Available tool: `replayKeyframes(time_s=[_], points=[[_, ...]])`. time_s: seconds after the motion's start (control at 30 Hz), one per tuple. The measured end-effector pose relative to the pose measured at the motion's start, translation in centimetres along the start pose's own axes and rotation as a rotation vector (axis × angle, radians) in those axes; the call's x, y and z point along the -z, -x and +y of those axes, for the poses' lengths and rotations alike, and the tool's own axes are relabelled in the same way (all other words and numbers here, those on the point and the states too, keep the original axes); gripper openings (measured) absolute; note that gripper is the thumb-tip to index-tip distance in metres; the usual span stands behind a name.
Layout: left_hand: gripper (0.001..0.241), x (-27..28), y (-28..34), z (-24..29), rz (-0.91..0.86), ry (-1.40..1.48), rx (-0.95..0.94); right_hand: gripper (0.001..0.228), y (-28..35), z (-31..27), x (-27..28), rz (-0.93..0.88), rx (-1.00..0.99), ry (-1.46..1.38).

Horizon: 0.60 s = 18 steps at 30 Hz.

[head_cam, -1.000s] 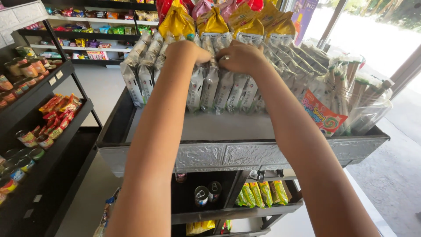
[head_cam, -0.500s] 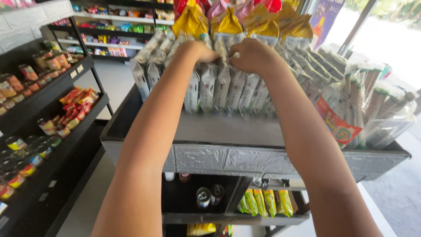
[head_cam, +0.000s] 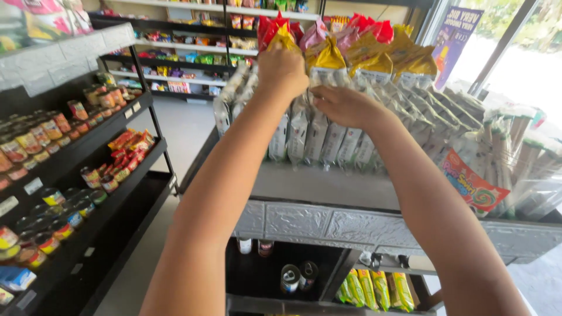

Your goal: The person unpacks small, individually wrapped packages from a cardboard box on the floor and arranges them on a display shelf. They repeatedly move between the box and the shelf, placing the items in neat rows alongside other packaged goods.

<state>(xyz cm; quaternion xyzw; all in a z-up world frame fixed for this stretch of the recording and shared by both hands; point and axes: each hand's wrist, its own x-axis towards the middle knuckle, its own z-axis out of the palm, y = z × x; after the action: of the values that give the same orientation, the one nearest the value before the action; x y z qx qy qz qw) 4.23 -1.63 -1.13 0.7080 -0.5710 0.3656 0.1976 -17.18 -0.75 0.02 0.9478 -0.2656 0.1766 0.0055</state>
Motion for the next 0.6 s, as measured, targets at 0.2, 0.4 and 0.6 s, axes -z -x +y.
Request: replayKeyframes(time_s=[0.2,0.4,0.6], points=[[0.069,4.7,3.7,-8.5,-0.230,0.001,0.372,0.048,-1.4,2.2,-1.6,0.036,0.115,-0.044],[0.116,-4.8,2.8,-14.1,-0.730,0.446,0.474,0.037,-2.4,4.3,-2.4,0.049,0.211,-0.055],[0.104,-4.0,3.0,-12.5,-0.749,0.593,0.444,0.035,-2.0,4.2,-2.1,0.100,0.341,-0.049]])
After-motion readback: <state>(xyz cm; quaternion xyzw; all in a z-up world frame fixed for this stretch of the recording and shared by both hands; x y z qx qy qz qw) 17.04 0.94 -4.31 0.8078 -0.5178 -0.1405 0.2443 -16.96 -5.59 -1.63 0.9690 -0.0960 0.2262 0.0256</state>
